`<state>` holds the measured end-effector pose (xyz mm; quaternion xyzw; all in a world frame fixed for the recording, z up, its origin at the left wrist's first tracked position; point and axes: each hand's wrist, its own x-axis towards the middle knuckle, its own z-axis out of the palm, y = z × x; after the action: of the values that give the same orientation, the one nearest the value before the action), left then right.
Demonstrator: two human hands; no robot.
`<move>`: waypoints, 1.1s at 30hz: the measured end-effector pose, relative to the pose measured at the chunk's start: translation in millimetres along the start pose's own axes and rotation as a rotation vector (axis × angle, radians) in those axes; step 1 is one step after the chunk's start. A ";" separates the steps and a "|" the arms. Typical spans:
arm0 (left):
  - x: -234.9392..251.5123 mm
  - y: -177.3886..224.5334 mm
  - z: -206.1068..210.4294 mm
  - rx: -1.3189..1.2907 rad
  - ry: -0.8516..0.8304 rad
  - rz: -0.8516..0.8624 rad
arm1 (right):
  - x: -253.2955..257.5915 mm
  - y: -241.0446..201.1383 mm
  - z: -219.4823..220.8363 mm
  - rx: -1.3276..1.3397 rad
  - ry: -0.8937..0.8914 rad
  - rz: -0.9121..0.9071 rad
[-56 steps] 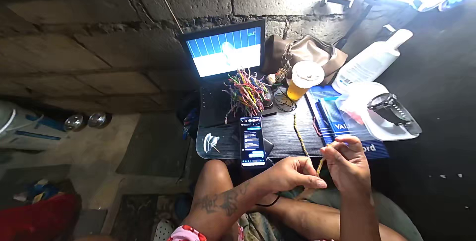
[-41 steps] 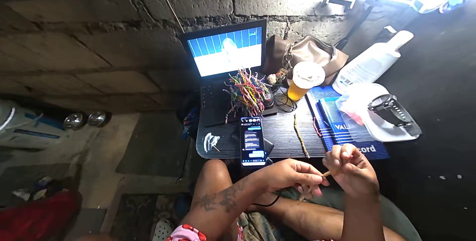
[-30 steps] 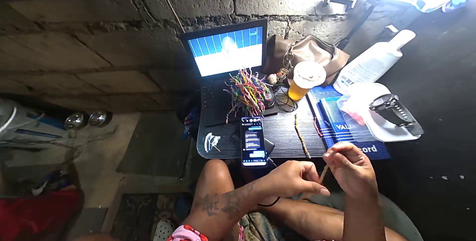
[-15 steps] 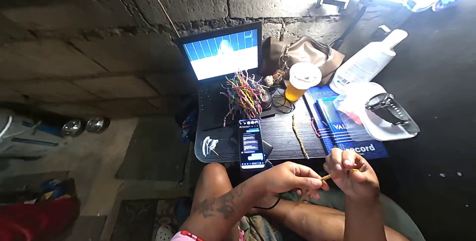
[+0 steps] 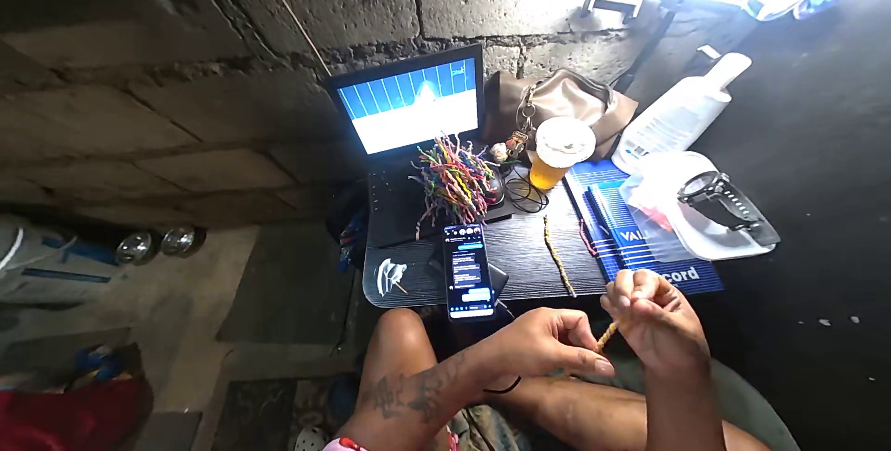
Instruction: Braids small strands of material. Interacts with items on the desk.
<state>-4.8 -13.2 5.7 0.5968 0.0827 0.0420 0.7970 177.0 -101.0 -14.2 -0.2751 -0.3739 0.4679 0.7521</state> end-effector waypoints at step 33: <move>-0.6 -10.9 -3.5 -0.469 -0.336 -0.184 | -2.5 -5.4 -9.0 0.072 -0.578 0.025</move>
<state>-6.4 -13.1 -5.6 0.3849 -0.0087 -0.1116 0.9161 186.3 -106.1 -15.9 -0.1083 -0.5525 0.5490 0.6178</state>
